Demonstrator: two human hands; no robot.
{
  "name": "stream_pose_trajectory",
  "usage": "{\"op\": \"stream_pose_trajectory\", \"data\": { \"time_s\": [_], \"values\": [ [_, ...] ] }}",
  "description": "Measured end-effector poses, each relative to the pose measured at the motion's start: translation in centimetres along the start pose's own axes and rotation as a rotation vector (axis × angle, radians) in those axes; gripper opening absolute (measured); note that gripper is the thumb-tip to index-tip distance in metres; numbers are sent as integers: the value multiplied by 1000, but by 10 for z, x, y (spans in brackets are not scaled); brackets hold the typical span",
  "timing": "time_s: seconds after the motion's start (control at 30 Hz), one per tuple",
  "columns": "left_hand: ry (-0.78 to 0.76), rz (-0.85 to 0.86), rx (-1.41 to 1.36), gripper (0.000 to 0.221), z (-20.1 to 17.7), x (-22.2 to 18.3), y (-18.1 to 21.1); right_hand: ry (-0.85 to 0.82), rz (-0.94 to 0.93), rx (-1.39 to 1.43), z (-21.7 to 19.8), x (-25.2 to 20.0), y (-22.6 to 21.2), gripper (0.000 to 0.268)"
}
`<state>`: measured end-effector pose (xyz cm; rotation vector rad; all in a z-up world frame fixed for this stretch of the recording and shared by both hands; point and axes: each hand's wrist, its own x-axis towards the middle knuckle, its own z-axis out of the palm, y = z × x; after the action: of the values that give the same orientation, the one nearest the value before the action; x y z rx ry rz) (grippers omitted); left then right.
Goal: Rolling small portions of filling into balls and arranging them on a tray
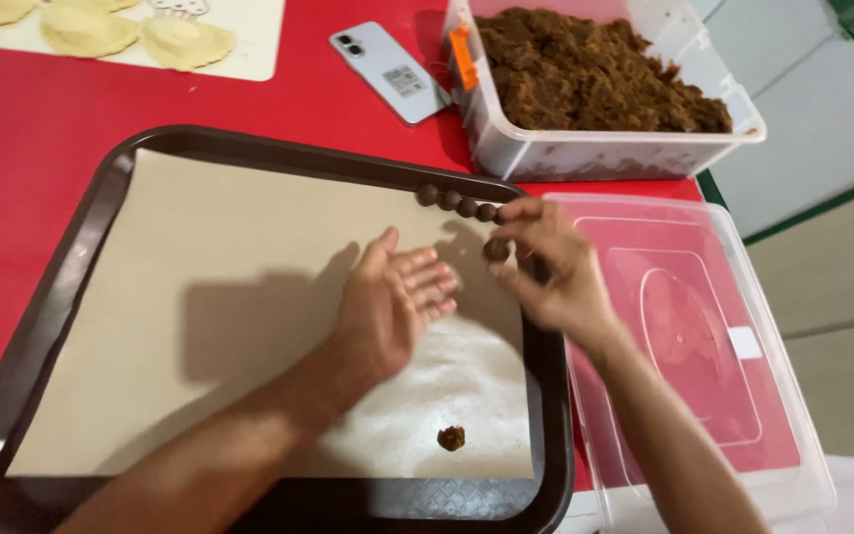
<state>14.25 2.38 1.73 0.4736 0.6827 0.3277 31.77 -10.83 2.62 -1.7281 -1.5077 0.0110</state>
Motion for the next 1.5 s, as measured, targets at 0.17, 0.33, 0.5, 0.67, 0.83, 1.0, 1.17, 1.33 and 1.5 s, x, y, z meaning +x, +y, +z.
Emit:
{"op": "stream_pose_trajectory", "data": {
  "time_s": [0.17, 0.33, 0.5, 0.67, 0.83, 1.0, 1.17, 1.33, 1.5],
  "values": [
    [-137, -94, -349, 51, 8, -41, -14, -132, -134, 131, 23, -15, -89, 42],
    [-245, -76, -420, 49, -6, -50, -19, -117, -278, 83, -1, 1, -119, 48],
    [-279, -30, -496, 35, -18, -46, -40, -151, -216, -368, 31, 24, -133, 62],
    [-971, 257, -112, 75, -69, -33, -21, -357, -482, -398, 63, -2, -197, 90],
    [-690, 268, -422, 54, -43, -109, -7, -343, -250, -327, 86, 9, -173, 73],
    [-514, 1399, -1415, 100, -11, -105, -29, -375, -276, -327, 89, -4, -194, 69],
    [-765, 179, -489, 46, -51, -118, -3, -314, -295, -375, 92, 10, -174, 81],
    [-659, 756, -883, 66, -13, -113, -12, -227, -561, -229, 93, -14, -203, 76],
    [-694, 220, -430, 45, -58, -114, -12, -343, -371, -714, 100, 2, -174, 93]
  ]
}}
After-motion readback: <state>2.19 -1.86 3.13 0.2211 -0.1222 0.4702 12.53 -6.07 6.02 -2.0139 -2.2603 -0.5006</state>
